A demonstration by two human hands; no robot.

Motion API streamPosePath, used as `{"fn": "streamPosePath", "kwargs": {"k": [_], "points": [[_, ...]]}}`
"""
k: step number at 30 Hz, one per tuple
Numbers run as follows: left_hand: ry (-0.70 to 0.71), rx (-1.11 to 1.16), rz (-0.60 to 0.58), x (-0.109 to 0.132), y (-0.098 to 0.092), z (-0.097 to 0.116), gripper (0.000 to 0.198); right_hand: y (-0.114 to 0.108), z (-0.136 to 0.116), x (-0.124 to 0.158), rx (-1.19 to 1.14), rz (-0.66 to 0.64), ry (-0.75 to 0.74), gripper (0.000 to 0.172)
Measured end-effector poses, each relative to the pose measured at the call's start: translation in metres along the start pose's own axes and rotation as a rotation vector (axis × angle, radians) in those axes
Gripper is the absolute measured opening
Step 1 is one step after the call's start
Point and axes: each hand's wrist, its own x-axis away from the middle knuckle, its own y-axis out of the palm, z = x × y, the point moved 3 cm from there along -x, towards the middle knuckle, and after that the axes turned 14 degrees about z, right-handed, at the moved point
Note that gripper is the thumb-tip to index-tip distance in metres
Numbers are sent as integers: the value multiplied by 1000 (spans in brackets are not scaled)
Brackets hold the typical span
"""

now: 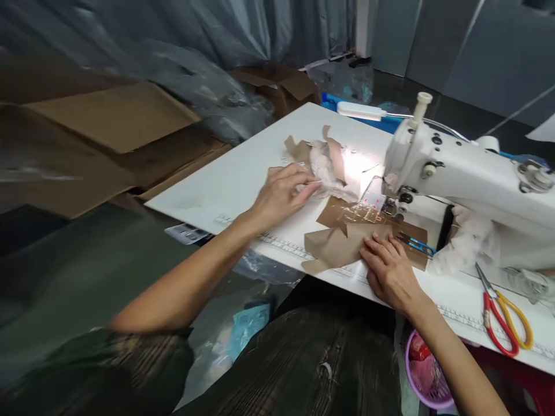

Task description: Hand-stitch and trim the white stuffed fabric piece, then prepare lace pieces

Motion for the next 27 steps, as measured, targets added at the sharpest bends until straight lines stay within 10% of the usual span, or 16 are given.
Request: {"fn": "streamPosePath", "kwargs": {"k": [6,11,19,27], "points": [[-65,442,-116,18,-18,84,14,-34,-13,-6,-170,314,310,55],[-396,989,-400,44,18,139,22,-41,-20,-14,-659,406,675,51],[-698,1198,-536,46,71,147,45,-51,11,17,-759,633,1191,39],[-721,1219,-603,46,75,154,38,-41,11,23,-894,427,1225,57]]}}
